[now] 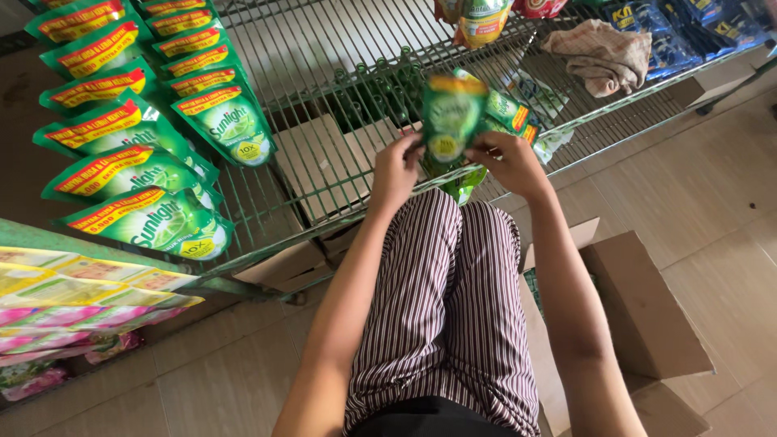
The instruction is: The person sits on the floor and takes green detergent packets from a cardboard box, then places them one by one onto a metal wire shelf. The person handles the packets by hand and arranges them in rows on the shelf.
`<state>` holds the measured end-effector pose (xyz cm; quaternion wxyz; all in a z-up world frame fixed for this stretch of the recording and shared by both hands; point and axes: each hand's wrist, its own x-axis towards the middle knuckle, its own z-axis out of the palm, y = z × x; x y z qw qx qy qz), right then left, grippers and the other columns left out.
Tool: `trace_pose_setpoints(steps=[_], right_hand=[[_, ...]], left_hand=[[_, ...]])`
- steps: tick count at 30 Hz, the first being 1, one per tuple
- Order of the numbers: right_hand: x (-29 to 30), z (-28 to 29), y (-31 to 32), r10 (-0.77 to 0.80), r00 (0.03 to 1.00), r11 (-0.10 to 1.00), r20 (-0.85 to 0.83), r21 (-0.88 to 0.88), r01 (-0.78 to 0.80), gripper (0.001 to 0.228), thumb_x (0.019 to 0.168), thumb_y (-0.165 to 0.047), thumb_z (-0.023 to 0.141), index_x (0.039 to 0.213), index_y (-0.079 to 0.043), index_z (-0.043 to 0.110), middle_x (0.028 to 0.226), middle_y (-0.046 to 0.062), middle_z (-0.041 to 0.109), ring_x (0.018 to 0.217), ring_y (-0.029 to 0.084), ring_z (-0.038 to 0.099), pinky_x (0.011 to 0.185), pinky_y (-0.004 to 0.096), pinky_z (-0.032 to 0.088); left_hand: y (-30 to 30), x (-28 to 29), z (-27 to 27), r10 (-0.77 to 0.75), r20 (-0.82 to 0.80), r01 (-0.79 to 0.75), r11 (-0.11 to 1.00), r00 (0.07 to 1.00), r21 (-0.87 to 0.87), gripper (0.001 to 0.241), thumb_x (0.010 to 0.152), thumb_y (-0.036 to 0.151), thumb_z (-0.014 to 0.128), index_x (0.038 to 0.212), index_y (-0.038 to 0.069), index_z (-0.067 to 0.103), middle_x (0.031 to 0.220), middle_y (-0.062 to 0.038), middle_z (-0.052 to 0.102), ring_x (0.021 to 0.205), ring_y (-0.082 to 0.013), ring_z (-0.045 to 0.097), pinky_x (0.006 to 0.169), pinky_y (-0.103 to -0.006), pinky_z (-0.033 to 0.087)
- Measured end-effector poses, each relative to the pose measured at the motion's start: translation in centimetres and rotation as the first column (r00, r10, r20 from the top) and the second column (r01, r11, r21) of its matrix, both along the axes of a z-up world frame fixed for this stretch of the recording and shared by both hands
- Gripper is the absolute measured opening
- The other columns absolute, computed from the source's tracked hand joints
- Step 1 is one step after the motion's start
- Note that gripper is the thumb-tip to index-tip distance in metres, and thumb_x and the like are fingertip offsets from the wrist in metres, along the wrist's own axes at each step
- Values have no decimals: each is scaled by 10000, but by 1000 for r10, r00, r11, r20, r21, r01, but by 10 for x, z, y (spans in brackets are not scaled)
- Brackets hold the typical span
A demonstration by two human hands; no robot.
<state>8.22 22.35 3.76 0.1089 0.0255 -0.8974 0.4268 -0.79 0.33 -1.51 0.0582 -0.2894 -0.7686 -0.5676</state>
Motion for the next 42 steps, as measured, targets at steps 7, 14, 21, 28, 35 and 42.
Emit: trace_pose_setpoints(steps=[7, 14, 21, 28, 35, 42], right_hand=[[-10, 8, -26, -65, 998, 872, 6, -486, 59, 184, 1065, -107, 577, 1165, 47, 557, 1007, 81, 694, 817, 152, 744, 686, 270, 598], [-16, 12, -47, -108, 989, 784, -103, -620, 21, 114, 1061, -65, 648, 1098, 32, 600, 975, 38, 688, 862, 143, 743, 745, 256, 596], [-15, 16, -82, -129, 971, 814, -203, -581, -13, 83, 1080, -34, 628, 1040, -7, 560, 845, 16, 613, 729, 73, 586, 670, 233, 482], [-20, 34, -124, 17, 985, 806, -174, -581, -116, 79, 1071, -70, 644, 1070, -5, 599, 828, 11, 640, 743, 68, 591, 683, 225, 474], [-26, 46, -166, 153, 981, 882, -123, -430, -192, 166, 1050, -118, 660, 1131, 26, 652, 784, 18, 662, 686, 61, 571, 631, 226, 452], [-51, 31, -220, 212, 952, 840, -219, -458, -292, 168, 1075, -81, 612, 1066, 62, 698, 872, 68, 751, 773, 85, 697, 720, 244, 571]], left_hand=[[-6, -8, -6, -179, 170, 106, 923, 969, 371, 317, 976, 42, 750, 1287, 34, 691, 1032, -100, 772, 899, -148, 725, 846, -304, 610], [-17, -3, 12, -194, 221, 42, 832, 956, 552, 384, 927, 10, 766, 1303, 29, 690, 1007, -92, 762, 883, -137, 712, 811, -302, 619], [-53, -1, 29, -36, 34, 14, 855, 999, 518, 314, 933, -50, 769, 1238, 13, 732, 968, -59, 712, 875, -131, 667, 791, -282, 578], [-112, 6, 51, 19, -22, -6, 869, 1000, 495, 305, 926, -48, 763, 1221, 21, 729, 998, -50, 695, 901, -129, 685, 842, -271, 564], [-168, 25, 61, 188, -107, -135, 915, 976, 381, 269, 922, -41, 767, 1183, 24, 751, 957, -68, 682, 884, -144, 693, 830, -268, 545], [-207, 40, 61, 403, -155, -356, 897, 902, 262, 386, 1038, -72, 564, 1384, 79, 648, 1281, -105, 728, 1131, -211, 754, 956, -317, 592]])
